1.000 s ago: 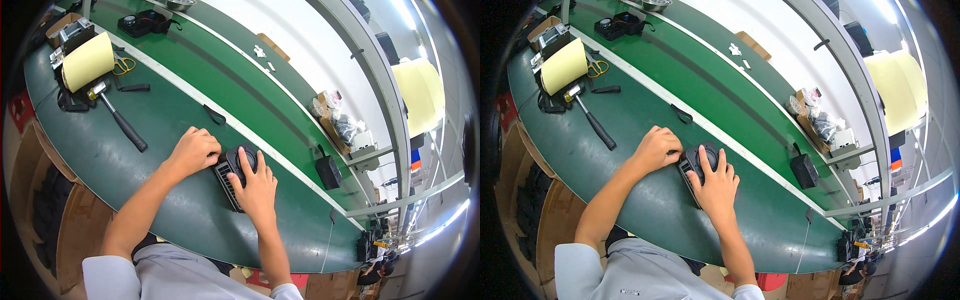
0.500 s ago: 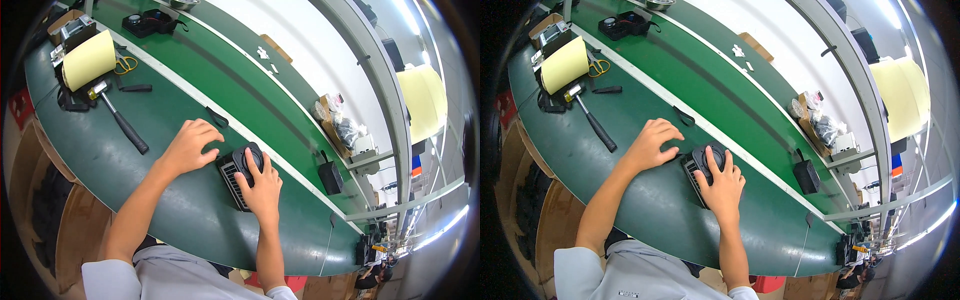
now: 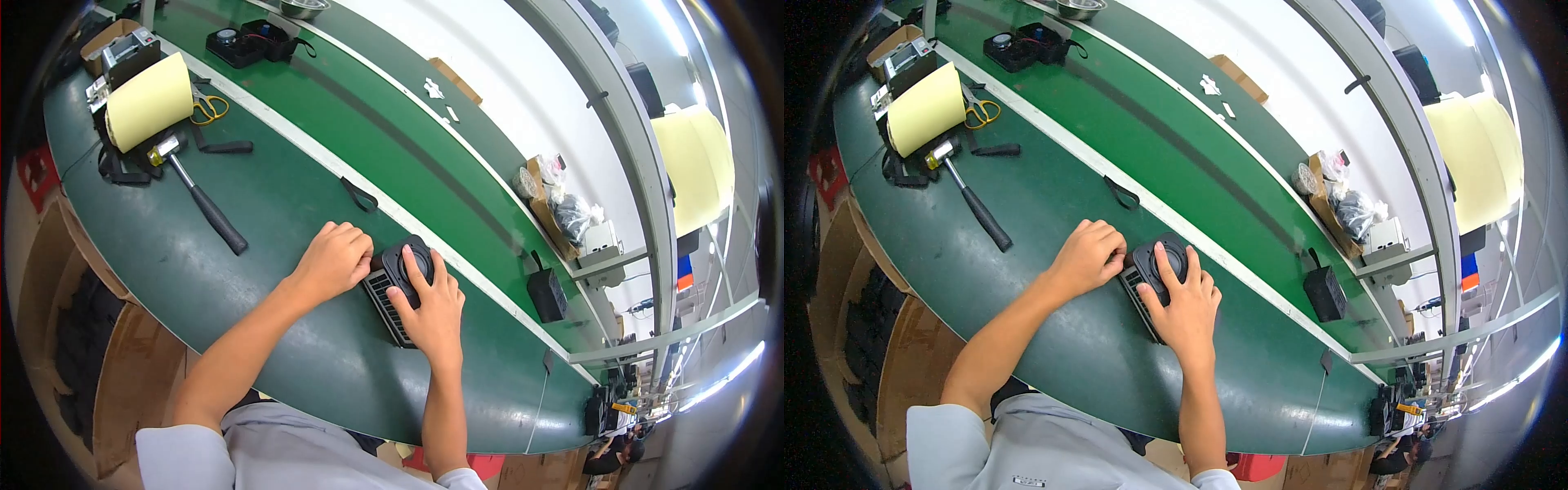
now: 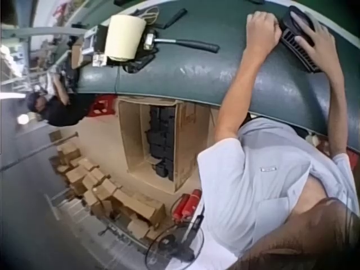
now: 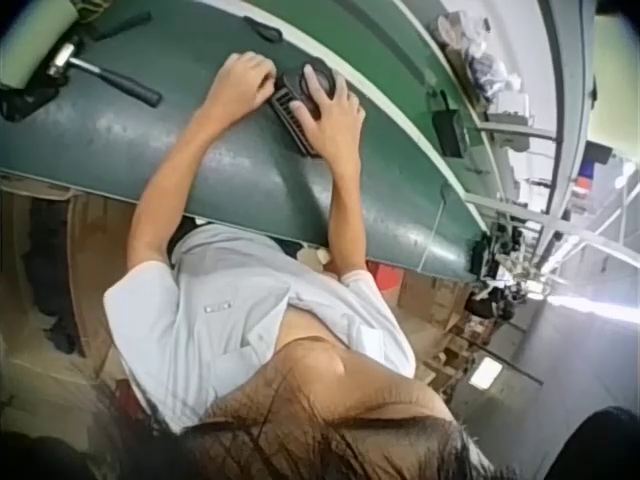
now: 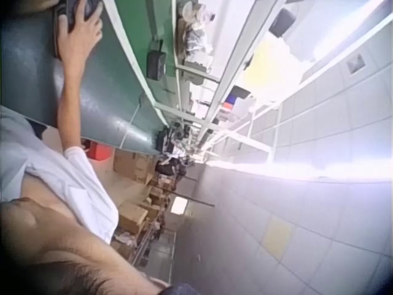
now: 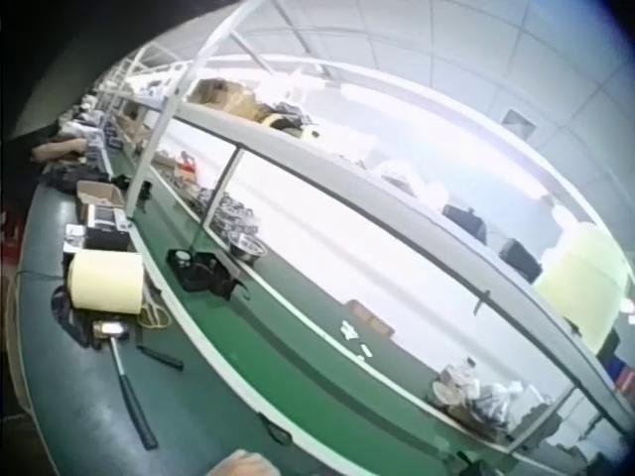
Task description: Assembling internal components and housing of portable speakers on a factory production line.
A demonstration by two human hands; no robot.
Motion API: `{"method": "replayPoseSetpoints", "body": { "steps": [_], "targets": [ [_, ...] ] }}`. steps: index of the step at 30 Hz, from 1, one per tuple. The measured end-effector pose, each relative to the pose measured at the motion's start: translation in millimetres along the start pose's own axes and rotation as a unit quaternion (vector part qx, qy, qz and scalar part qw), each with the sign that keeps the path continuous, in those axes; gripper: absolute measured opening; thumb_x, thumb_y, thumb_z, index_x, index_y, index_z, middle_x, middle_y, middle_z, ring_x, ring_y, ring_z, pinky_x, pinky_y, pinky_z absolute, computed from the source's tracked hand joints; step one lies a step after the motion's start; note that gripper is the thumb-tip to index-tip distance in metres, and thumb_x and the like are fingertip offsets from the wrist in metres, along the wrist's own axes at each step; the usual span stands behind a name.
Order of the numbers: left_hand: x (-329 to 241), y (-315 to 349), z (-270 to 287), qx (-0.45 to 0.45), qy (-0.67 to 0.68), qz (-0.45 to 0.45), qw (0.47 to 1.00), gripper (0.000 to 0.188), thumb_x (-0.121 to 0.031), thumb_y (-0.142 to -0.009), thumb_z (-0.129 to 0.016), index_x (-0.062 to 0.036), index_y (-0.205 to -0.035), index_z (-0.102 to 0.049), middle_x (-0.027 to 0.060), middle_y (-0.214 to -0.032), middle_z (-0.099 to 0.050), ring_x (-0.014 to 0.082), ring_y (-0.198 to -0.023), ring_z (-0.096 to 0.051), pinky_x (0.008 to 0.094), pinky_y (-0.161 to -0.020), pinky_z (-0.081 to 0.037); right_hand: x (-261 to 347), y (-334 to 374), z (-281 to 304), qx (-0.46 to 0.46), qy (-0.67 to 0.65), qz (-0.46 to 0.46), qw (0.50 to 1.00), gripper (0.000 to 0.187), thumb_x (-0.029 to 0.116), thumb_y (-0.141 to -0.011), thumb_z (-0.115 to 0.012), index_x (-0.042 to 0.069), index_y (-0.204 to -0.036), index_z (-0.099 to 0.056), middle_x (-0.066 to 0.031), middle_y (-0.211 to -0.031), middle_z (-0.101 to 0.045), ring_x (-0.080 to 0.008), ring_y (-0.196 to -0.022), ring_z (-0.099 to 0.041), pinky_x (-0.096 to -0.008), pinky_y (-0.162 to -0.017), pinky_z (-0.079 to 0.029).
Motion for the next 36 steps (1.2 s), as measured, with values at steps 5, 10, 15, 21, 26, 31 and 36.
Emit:
{"method": "replayPoseSetpoints", "body": {
  "steps": [5,10,15,21,26,31,36],
  "targets": [
    [3.7,2.4,5.1,0.037,0.032,0.005,0.999,0.014,-0.006,-0.077,-0.070,-0.0071,-0.087,-0.061,0.0069,-0.087,-0.063,0.0266,-0.089,-0.061,0.0385,-0.080,-0.044,-1.6,-1.0,-5.4,-0.009,0.012,-0.001,1.000,0.065,0.050,-0.087,-0.070,0.034,-0.148,-0.054,-0.0219,-0.154,-0.043,-0.0407,-0.124,-0.052,-0.0525,-0.105,-0.037],
    [-4.7,8.5,-0.6,-0.017,0.072,0.033,0.997,0.035,-0.010,-0.075,-0.078,-0.0045,-0.108,-0.067,0.0114,-0.100,-0.069,0.0319,-0.104,-0.063,0.0405,-0.093,-0.047,-1.9,-3.5,-1.6,0.007,-0.004,0.019,1.000,0.066,0.049,-0.087,-0.070,0.033,-0.148,-0.053,-0.0219,-0.154,-0.042,-0.0407,-0.124,-0.051,-0.0525,-0.105,-0.038],
    [-4.4,11.0,-12.4,0.054,0.148,0.105,0.982,0.046,-0.012,-0.071,-0.083,-0.0011,-0.114,-0.068,0.0162,-0.107,-0.072,0.0376,-0.097,-0.067,0.0444,-0.088,-0.052,-3.1,-1.2,6.4,0.018,-0.012,0.041,0.999,0.065,0.047,-0.087,-0.071,0.032,-0.148,-0.055,-0.0225,-0.154,-0.042,-0.0392,-0.120,-0.051,-0.0502,-0.104,-0.039],
    [2.4,7.7,-8.6,0.047,0.131,0.086,0.986,0.033,-0.010,-0.073,-0.080,-0.0018,-0.104,-0.073,0.0161,-0.095,-0.074,0.0360,-0.086,-0.069,0.0437,-0.080,-0.055,-4.7,-2.3,0.1,0.000,-0.012,0.032,0.999,0.063,0.049,-0.088,-0.069,0.033,-0.148,-0.055,-0.0229,-0.152,-0.043,-0.0400,-0.123,-0.050,-0.0513,-0.104,-0.038],
    [11.2,11.7,-6.5,0.045,0.071,0.032,0.996,0.023,-0.007,-0.076,-0.076,-0.0026,-0.099,-0.073,0.0124,-0.088,-0.074,0.0315,-0.080,-0.071,0.0384,-0.073,-0.055,-8.6,-3.0,2.0,0.011,-0.033,0.034,0.999,0.063,0.051,-0.088,-0.068,0.033,-0.148,-0.054,-0.0232,-0.153,-0.041,-0.0415,-0.126,-0.048,-0.0523,-0.105,-0.037],
    [-0.5,4.6,4.8,-0.005,-0.054,-0.103,0.993,0.011,-0.007,-0.078,-0.073,-0.0052,-0.088,-0.069,0.0065,-0.074,-0.067,0.0256,-0.067,-0.066,0.0357,-0.065,-0.051,-14.7,-4.7,3.6,0.031,-0.045,0.025,0.998,0.064,0.050,-0.089,-0.068,0.035,-0.149,-0.052,-0.0227,-0.153,-0.041,-0.0417,-0.125,-0.049,-0.0518,-0.105,-0.037],
    [-5.0,-3.0,7.6,-0.026,-0.099,-0.146,0.984,0.012,-0.007,-0.074,-0.074,-0.0077,-0.079,-0.063,0.0037,-0.065,-0.055,0.0215,-0.068,-0.060,0.0348,-0.062,-0.047,-22.0,-12.6,6.0,0.069,-0.068,0.013,0.995,0.065,0.050,-0.089,-0.069,0.036,-0.149,-0.051,-0.0226,-0.153,-0.041,-0.0418,-0.123,-0.050,-0.0517,-0.105,-0.038]
  ]
}}
Point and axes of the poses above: each hand's wrist, its own y-axis away from the middle knuckle, its own z-axis out of the back of the hand, x = y × z, the point moved 1 cm from there along -y, towards the middle knuckle
